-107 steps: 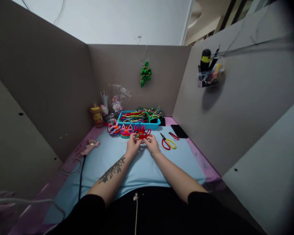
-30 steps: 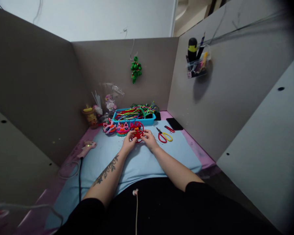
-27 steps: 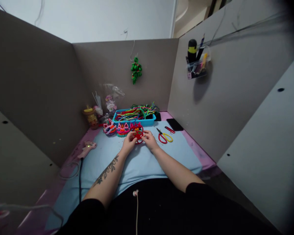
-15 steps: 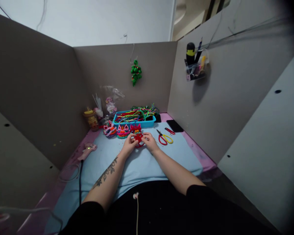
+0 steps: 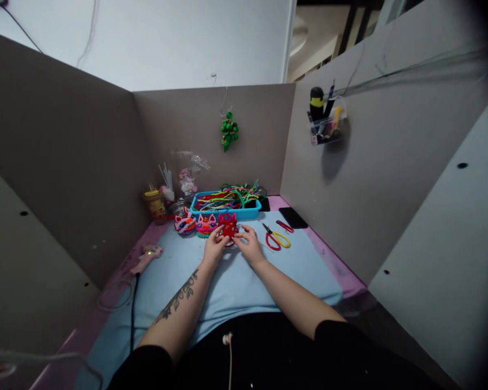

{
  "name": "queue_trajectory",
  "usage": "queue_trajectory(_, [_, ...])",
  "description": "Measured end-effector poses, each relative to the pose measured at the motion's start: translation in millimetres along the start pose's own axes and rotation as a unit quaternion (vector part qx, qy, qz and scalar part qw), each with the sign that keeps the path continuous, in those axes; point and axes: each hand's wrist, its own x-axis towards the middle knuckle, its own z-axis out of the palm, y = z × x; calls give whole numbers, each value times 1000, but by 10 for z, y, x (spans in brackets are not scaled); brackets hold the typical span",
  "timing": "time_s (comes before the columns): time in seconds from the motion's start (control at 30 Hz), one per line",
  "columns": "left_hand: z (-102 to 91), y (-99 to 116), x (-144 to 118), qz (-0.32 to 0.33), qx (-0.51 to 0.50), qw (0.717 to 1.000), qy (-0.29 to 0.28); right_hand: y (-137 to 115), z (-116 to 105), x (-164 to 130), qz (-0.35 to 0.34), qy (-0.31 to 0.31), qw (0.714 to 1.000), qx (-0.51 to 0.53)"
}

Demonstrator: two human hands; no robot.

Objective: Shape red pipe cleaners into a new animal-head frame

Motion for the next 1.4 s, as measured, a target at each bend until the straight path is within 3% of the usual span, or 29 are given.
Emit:
queue_trajectory(0.33, [75, -93, -11, 41, 77, 996, -7, 125, 77, 50, 118, -7, 984, 131])
queue_trajectory(0.6, [52, -89, -14, 40, 94, 995, 2, 100, 46, 37, 116, -25, 985, 129])
queue_trajectory(0.8, [-6, -120, 36, 26, 52, 998, 1, 124, 8, 59, 87, 43, 992, 86])
queue_trajectory(1.07, [12, -132, -5, 32, 61, 995, -76, 149, 7, 61, 113, -19, 989, 96])
queue_trajectory(1.2, [21, -114, -18, 48, 91, 992, -68, 134, 0, 59, 113, -39, 987, 107])
queue_trajectory(1.4, [37, -69, -37, 35, 56, 995, -76, 115, -5, 53, 104, -55, 986, 121])
